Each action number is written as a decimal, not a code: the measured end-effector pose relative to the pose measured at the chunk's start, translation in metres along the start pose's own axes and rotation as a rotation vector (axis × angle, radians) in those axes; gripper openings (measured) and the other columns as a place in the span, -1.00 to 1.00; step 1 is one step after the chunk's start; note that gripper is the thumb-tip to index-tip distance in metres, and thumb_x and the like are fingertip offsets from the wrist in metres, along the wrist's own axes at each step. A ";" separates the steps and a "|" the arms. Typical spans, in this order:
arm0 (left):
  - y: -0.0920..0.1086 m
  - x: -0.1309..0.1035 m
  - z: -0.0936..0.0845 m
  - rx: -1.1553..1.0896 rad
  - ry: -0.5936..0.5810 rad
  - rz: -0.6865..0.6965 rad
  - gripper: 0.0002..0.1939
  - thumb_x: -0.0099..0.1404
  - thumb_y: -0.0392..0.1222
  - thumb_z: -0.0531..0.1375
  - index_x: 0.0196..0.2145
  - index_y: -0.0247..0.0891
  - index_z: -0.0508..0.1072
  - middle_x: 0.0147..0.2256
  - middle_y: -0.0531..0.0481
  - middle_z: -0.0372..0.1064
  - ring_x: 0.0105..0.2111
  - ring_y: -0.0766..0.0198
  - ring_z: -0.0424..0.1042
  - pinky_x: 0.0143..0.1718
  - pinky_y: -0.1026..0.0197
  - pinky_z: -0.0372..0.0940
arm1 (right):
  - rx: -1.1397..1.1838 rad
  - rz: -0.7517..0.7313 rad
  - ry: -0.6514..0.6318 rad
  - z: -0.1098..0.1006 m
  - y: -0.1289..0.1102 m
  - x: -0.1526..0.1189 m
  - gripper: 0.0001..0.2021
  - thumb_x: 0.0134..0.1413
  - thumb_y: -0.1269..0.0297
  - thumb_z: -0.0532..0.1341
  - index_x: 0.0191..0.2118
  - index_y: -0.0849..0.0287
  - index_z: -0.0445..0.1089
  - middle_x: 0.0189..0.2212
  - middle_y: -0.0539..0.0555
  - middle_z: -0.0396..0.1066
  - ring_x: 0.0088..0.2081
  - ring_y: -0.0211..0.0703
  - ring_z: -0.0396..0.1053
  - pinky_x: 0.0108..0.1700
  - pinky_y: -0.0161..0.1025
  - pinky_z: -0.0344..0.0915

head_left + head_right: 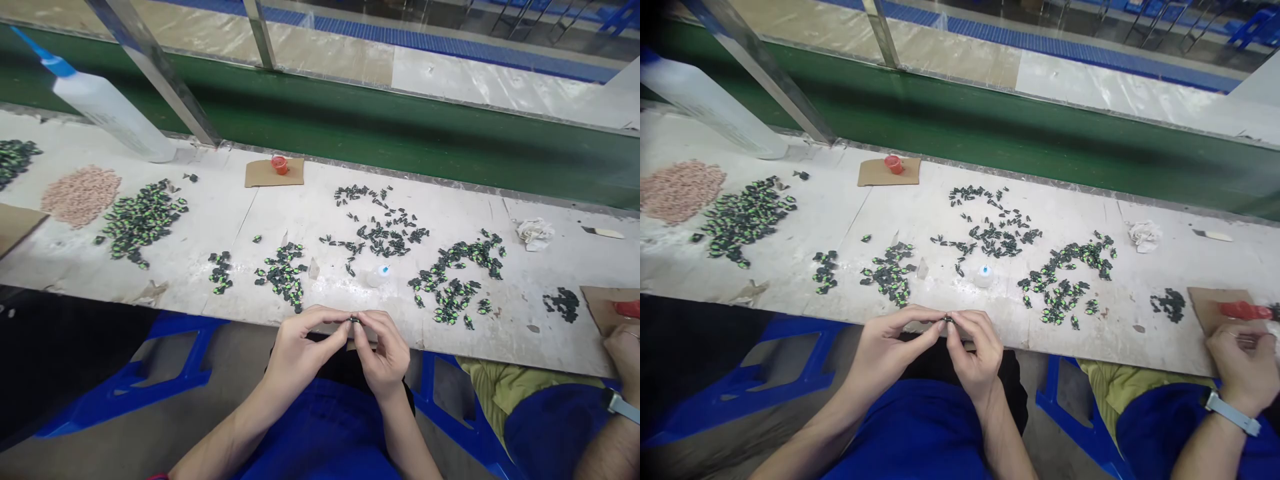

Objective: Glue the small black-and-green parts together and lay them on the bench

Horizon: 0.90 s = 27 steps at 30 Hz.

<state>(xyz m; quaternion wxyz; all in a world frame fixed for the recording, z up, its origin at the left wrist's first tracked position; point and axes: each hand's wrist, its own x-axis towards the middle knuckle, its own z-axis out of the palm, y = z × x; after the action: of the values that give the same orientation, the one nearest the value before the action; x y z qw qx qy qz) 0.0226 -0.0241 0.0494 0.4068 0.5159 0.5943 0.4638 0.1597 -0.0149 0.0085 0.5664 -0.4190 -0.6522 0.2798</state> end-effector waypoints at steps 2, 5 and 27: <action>-0.001 0.000 -0.001 0.021 -0.004 0.029 -0.90 0.15 -0.27 0.27 -0.35 -0.21 0.60 -0.37 -0.01 0.59 -0.38 0.23 0.55 -0.27 0.22 0.48 | -0.020 -0.011 -0.059 -0.005 -0.001 0.005 -0.69 0.10 0.51 0.22 -0.05 0.07 0.46 -0.33 0.09 0.55 -0.32 -0.12 0.50 -0.28 -0.14 0.48; -0.003 -0.001 -0.001 0.050 -0.008 0.066 -0.89 0.16 -0.27 0.27 -0.33 -0.20 0.59 -0.36 0.00 0.59 -0.37 0.24 0.55 -0.27 0.22 0.48 | -0.063 -0.017 -0.124 -0.011 -0.001 0.010 -0.70 0.11 0.46 0.22 -0.04 0.08 0.43 -0.37 0.08 0.54 -0.35 -0.13 0.49 -0.30 -0.14 0.48; -0.022 0.008 0.014 0.099 -0.239 0.099 -0.75 0.27 -0.20 0.21 -0.09 -0.21 0.51 -0.18 -0.07 0.56 -0.21 0.18 0.55 -0.13 0.17 0.46 | -0.081 0.226 -0.249 -0.035 0.027 0.006 -0.73 0.09 0.39 0.17 -0.06 0.10 0.40 -0.41 0.01 0.39 -0.37 -0.20 0.42 -0.29 -0.23 0.44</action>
<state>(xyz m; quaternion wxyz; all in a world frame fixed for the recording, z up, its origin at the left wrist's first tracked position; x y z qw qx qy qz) 0.0302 -0.0147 0.0248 0.4252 0.6157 0.5376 0.3887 0.2001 -0.0004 -0.0038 0.4288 -0.4742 -0.6767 0.3652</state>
